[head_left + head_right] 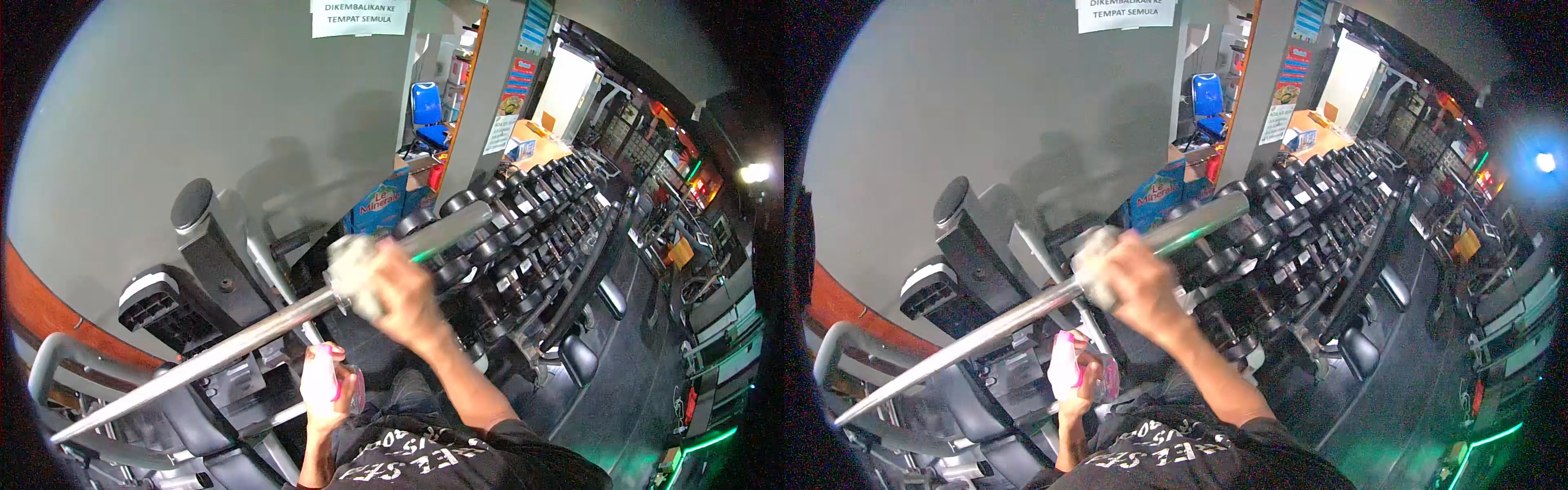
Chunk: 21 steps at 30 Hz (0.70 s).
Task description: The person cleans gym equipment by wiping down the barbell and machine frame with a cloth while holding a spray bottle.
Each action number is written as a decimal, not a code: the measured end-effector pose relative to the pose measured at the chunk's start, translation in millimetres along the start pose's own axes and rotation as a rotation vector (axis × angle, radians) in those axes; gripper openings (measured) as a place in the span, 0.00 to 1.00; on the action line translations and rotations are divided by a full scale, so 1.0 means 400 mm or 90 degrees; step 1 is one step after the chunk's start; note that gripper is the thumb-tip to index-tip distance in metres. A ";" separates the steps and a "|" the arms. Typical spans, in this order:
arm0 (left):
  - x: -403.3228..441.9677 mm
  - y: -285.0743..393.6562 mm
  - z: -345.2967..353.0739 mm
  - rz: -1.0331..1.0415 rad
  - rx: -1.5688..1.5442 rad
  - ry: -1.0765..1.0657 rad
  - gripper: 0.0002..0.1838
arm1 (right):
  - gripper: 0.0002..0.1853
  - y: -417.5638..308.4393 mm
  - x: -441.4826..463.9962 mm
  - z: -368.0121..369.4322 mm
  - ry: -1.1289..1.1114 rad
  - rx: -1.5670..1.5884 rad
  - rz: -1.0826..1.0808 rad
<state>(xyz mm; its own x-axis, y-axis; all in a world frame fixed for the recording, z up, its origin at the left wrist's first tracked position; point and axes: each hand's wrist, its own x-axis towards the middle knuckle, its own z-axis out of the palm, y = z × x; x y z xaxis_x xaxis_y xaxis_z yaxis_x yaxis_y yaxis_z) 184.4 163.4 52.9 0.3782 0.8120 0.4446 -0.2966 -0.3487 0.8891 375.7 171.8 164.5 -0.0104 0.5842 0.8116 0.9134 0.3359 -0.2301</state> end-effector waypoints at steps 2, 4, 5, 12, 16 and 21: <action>0.012 0.034 0.014 -0.017 0.010 0.008 0.23 | 0.19 -0.028 -0.008 0.021 -0.010 0.067 -0.036; 0.004 0.034 0.005 -0.017 0.004 0.003 0.22 | 0.15 0.017 -0.031 -0.006 -0.047 0.060 -0.009; -0.002 0.032 -0.002 -0.015 -0.003 0.005 0.21 | 0.15 0.078 -0.038 -0.027 -0.032 -0.042 -0.078; -0.017 0.019 -0.024 0.025 0.049 0.056 0.22 | 0.12 0.286 -0.006 -0.122 0.240 -0.074 0.197; -0.009 0.019 -0.009 -0.013 0.039 0.056 0.21 | 0.17 0.035 0.014 -0.033 0.042 0.022 0.082; -0.003 0.033 -0.006 -0.043 0.014 0.017 0.19 | 0.11 0.072 -0.017 -0.032 -0.043 0.018 -0.059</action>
<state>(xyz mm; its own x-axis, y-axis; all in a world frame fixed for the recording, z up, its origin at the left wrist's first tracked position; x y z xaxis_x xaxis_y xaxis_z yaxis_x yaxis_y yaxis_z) 177.8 158.9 63.9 0.3726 0.8461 0.3812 -0.2524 -0.3029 0.9190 407.2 168.1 159.2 -0.1216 0.5976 0.7925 0.8957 0.4100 -0.1718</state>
